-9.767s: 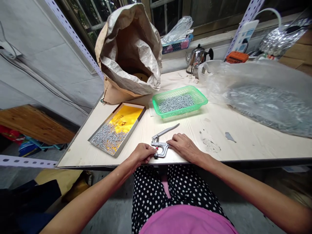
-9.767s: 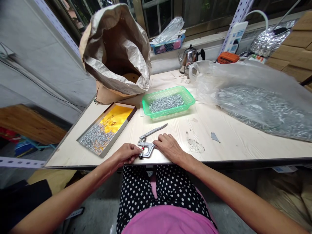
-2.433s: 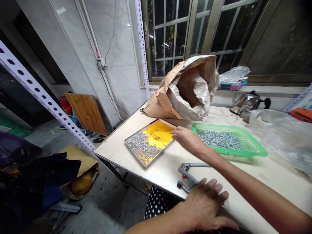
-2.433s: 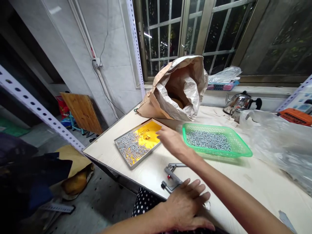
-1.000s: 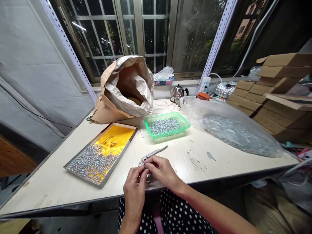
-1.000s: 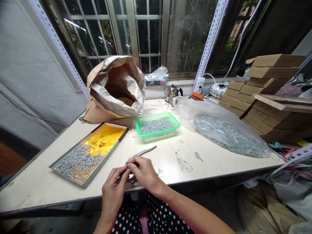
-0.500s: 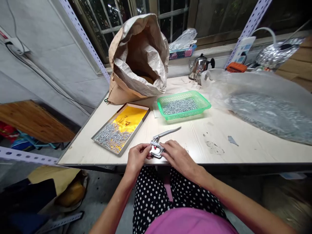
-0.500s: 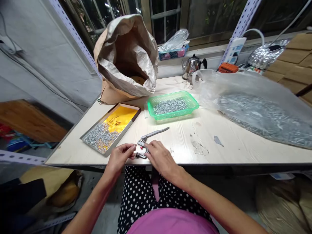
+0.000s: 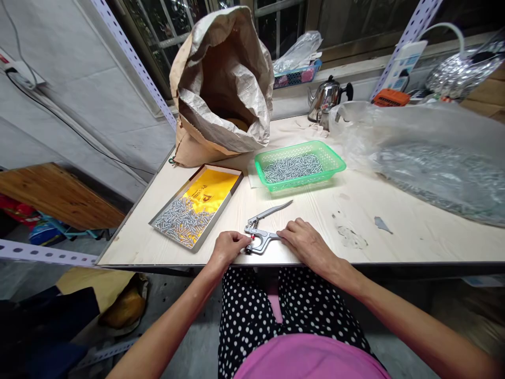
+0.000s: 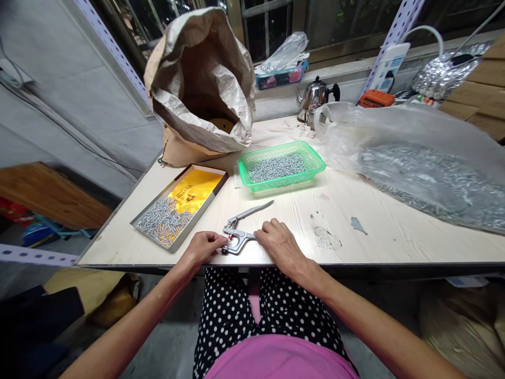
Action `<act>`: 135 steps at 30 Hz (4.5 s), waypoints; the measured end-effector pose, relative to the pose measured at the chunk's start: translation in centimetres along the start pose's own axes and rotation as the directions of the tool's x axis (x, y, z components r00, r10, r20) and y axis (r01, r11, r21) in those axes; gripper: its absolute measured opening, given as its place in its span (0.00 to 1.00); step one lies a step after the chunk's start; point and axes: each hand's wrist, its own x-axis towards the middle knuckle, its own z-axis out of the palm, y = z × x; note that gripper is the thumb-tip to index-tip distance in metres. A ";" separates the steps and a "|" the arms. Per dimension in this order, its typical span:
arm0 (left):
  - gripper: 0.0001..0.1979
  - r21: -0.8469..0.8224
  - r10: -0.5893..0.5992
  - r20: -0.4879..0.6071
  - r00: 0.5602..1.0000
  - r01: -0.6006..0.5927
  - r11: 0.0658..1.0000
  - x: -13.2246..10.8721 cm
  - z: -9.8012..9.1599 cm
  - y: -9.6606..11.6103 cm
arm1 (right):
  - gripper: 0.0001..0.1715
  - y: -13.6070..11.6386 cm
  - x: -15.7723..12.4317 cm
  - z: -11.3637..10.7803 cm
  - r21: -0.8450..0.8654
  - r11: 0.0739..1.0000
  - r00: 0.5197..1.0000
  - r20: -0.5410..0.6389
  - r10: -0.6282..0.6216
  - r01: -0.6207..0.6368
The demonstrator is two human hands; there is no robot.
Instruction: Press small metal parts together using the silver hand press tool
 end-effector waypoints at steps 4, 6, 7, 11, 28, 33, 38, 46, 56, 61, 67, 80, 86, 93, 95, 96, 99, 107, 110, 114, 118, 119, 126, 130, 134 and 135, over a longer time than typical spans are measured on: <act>0.18 0.075 0.006 0.024 1.000 -0.008 0.997 0.5 0.1 0.0 | 0.10 0.3 0.0 0.1 0.020 1.000 1.000 0.001 -0.015 0.015; 0.17 0.101 -0.008 0.040 0.999 0.004 0.995 0.5 0.0 0.4 | 0.10 0.4 0.0 0.1 0.028 0.999 1.000 0.011 -0.017 0.017; 0.16 0.112 -0.026 0.053 0.998 0.020 0.994 0.4 0.0 0.6 | 0.10 0.4 0.0 0.0 0.030 0.999 1.000 0.017 -0.016 0.016; 0.13 0.118 -0.149 0.172 0.974 0.129 0.985 0.0 -0.5 1.8 | 0.10 0.5 0.0 -0.2 0.010 1.000 0.999 0.034 -0.009 0.008; 0.21 0.195 -0.137 0.267 0.954 0.086 0.977 -0.8 -0.2 1.3 | 0.51 4.5 3.4 -1.9 0.126 0.982 0.971 0.175 -0.162 0.141; 0.21 0.209 -0.167 0.261 0.951 0.113 0.971 -1.1 -0.2 1.8 | 0.59 5.1 6.3 -1.8 0.106 0.980 0.913 0.359 -0.193 0.166; 0.21 0.188 -0.162 0.265 0.951 0.114 0.976 -1.3 -0.2 1.9 | 0.48 4.2 6.6 -2.3 0.022 0.981 0.918 0.349 -0.187 0.192; 0.20 0.147 -0.163 0.233 0.959 0.131 0.980 -2.1 -0.1 2.0 | 0.38 3.6 5.9 -2.4 -0.044 0.974 0.924 0.328 -0.196 0.222; 0.16 0.171 -0.239 0.207 0.949 0.205 0.964 -1.8 0.2 2.8 | 0.24 3.8 4.7 -2.8 0.031 0.967 0.921 0.301 -0.249 0.252; 0.16 0.145 -0.245 0.190 0.951 0.219 0.965 -2.1 0.1 2.9 | 0.45 4.0 4.6 -2.2 0.059 0.976 0.936 0.276 -0.217 0.209; 0.18 0.162 -0.242 0.196 0.950 0.212 0.964 -2.2 -0.1 2.8 | 0.45 3.8 4.9 -2.1 0.006 0.985 0.935 0.312 -0.166 0.173; 0.15 0.647 0.483 0.025 0.875 -0.383 0.660 -4.1 0.9 2.5 | 0.41 2.5 3.6 -2.4 0.073 0.982 0.951 0.248 -0.186 0.173; 0.30 0.647 0.557 0.388 0.734 -0.648 0.402 -1.7 2.9 4.8 | 0.50 3.2 3.0 -1.3 0.135 0.980 0.967 0.191 -0.170 0.145; 0.37 0.690 0.479 0.500 0.722 -0.666 0.284 0.9 3.0 6.7 | 0.46 2.9 2.2 -2.7 -0.046 0.999 0.946 0.323 0.017 -0.002; 0.37 0.673 0.479 0.529 0.700 -0.690 0.266 1.5 3.1 7.0 | 0.42 2.5 2.3 -3.3 -0.069 0.997 0.935 0.351 0.059 -0.037; 0.35 0.661 0.484 0.537 0.691 -0.701 0.268 1.7 3.1 7.0 | 0.40 2.4 2.3 -3.6 -0.080 0.996 0.931 0.356 0.076 -0.051; 0.28 0.637 0.522 0.501 0.690 -0.703 0.317 2.3 3.3 6.9 | 0.31 2.4 2.5 -4.0 -0.109 0.992 0.929 0.356 0.101 -0.066; 0.13 0.636 0.547 0.373 0.750 -0.636 0.437 2.2 3.6 5.9 | 0.10 2.6 3.7 -3.5 -0.091 0.993 0.924 0.380 -0.038 0.078; 0.11 0.638 0.542 0.364 0.757 -0.627 0.447 2.1 3.5 6.1 | 0.08 2.7 4.0 -3.0 -0.052 0.995 0.918 0.391 -0.062 0.090; 0.12 0.661 0.544 0.343 0.766 -0.608 0.439 2.0 3.4 6.1 | 0.13 3.4 4.2 -2.9 -0.029 0.995 0.931 0.357 -0.077 0.094; 0.21 0.683 0.608 0.215 0.764 -0.563 0.465 0.4 4.3 4.6 | 0.33 4.5 4.3 -3.0 -0.049 0.994 0.950 0.304 -0.075 0.094; 0.23 0.677 0.634 0.192 0.749 -0.569 0.468 -0.2 4.8 4.1 | 0.33 4.8 4.4 -3.0 -0.043 0.994 0.949 0.306 -0.082 0.099; 0.22 0.550 0.716 0.243 0.655 -0.701 0.455 -3.7 7.7 1.8 | 0.14 6.4 6.1 -1.8 -0.028 0.998 0.971 0.236 -0.044 0.052; 0.21 0.506 0.715 0.225 0.662 -0.706 0.495 -4.0 7.8 2.1 | 0.13 5.4 8.0 -1.5 -0.153 0.988 0.981 0.188 0.045 -0.016; 0.24 0.471 0.744 0.206 0.636 -0.731 0.494 -3.7 7.9 1.9 | 0.12 0.9 9.0 -1.8 -0.142 0.966 0.963 0.196 -0.186 0.216; 0.25 0.464 0.744 0.201 0.637 -0.731 0.500 -3.7 8.0 1.8 | 0.11 -0.4 9.1 -1.8 -0.108 0.938 0.928 0.220 -0.300 0.329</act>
